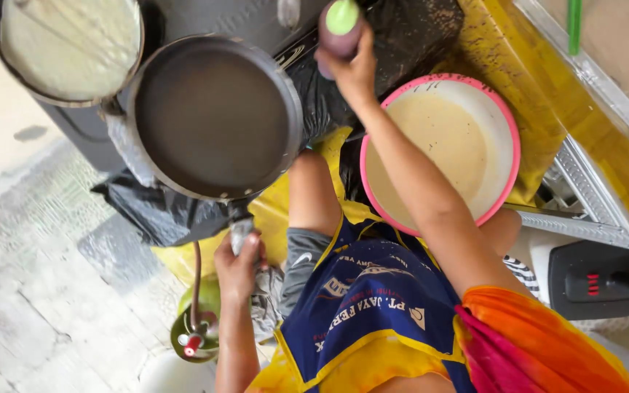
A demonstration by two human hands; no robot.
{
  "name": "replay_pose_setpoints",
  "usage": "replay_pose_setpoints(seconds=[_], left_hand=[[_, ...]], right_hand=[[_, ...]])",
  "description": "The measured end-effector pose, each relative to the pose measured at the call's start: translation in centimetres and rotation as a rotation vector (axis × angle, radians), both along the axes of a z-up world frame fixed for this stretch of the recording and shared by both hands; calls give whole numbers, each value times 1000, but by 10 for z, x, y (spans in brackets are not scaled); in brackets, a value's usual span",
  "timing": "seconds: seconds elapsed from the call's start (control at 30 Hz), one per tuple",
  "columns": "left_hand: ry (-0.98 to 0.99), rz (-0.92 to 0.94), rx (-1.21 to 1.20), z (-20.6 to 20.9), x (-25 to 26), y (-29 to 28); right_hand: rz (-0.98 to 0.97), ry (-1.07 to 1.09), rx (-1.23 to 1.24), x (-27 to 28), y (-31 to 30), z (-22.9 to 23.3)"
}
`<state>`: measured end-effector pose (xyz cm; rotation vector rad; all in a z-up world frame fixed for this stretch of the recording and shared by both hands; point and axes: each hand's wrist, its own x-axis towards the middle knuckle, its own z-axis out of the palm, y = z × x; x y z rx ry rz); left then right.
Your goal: Making thin crepes by dipping a pan into batter and cooking them on a stove
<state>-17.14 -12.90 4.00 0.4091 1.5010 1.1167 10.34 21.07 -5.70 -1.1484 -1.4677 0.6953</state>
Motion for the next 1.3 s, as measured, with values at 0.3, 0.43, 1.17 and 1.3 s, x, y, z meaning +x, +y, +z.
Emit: replay_pose_setpoints(seconds=[0.3, 0.43, 1.17, 1.3], left_hand=[[41, -511, -120, -15, 63, 31], [85, -825, -133, -35, 115, 43], [-138, -1002, -127, -20, 169, 54], [-123, -980, -130, -17, 165, 57]], right_hand=[[158, -133, -137, 152, -93, 172], [398, -1411, -862, 136, -187, 243], [324, -1482, -1191, 226, -252, 229], [232, -1542, -1044, 205, -228, 236]])
